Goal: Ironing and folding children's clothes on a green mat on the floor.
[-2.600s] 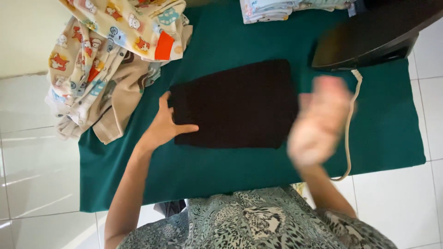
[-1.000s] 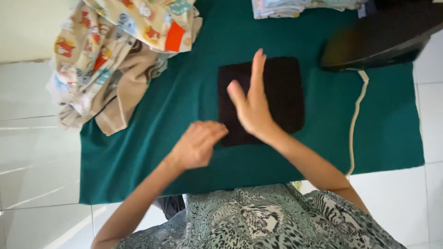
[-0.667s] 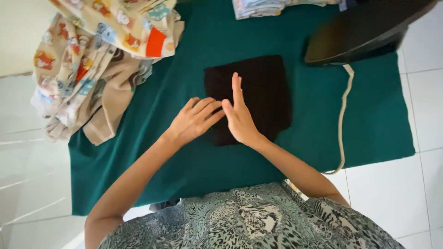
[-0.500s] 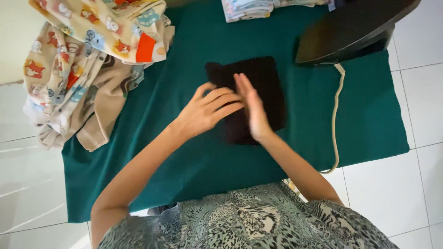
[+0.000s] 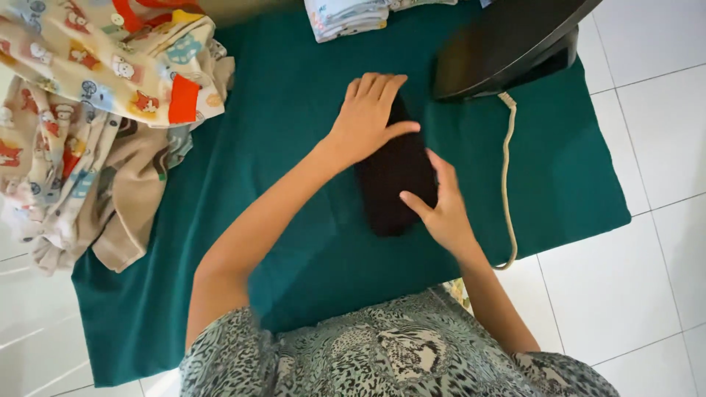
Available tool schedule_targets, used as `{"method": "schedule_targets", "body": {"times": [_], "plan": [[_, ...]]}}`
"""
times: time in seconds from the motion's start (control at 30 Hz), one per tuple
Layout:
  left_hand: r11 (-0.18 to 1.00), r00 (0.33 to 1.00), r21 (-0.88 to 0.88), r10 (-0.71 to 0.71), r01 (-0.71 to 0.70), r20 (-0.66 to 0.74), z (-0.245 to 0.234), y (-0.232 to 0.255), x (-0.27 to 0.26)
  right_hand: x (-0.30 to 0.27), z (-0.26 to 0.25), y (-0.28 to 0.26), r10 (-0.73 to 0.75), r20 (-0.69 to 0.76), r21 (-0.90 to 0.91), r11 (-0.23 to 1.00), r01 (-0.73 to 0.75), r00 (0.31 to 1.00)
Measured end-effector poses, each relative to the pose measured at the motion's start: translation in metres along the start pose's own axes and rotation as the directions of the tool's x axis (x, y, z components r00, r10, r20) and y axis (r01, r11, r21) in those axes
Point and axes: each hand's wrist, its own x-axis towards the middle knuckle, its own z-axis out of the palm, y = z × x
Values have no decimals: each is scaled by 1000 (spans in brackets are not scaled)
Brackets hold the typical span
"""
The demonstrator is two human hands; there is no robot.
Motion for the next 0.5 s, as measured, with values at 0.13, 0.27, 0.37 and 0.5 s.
{"method": "schedule_targets", "body": {"times": [0.13,0.27,0.37,0.5], "plan": [[981,953,49,-195,188,232,30,-16,5,-11,1,-24,-145,-102,-675,737,39,984],[995,987,98,-40,25,155,39,-24,12,-4,1,-45,159,-44,-797,590,-130,986],[965,918,-120,-178,233,355,-12,-14,24,2,-1,-44,192,-36,-832,537,-136,981],[920,916,-167,-307,355,260,-81,-7,-7,23,-15,-42,369,3,-715,650,-256,929]]}}
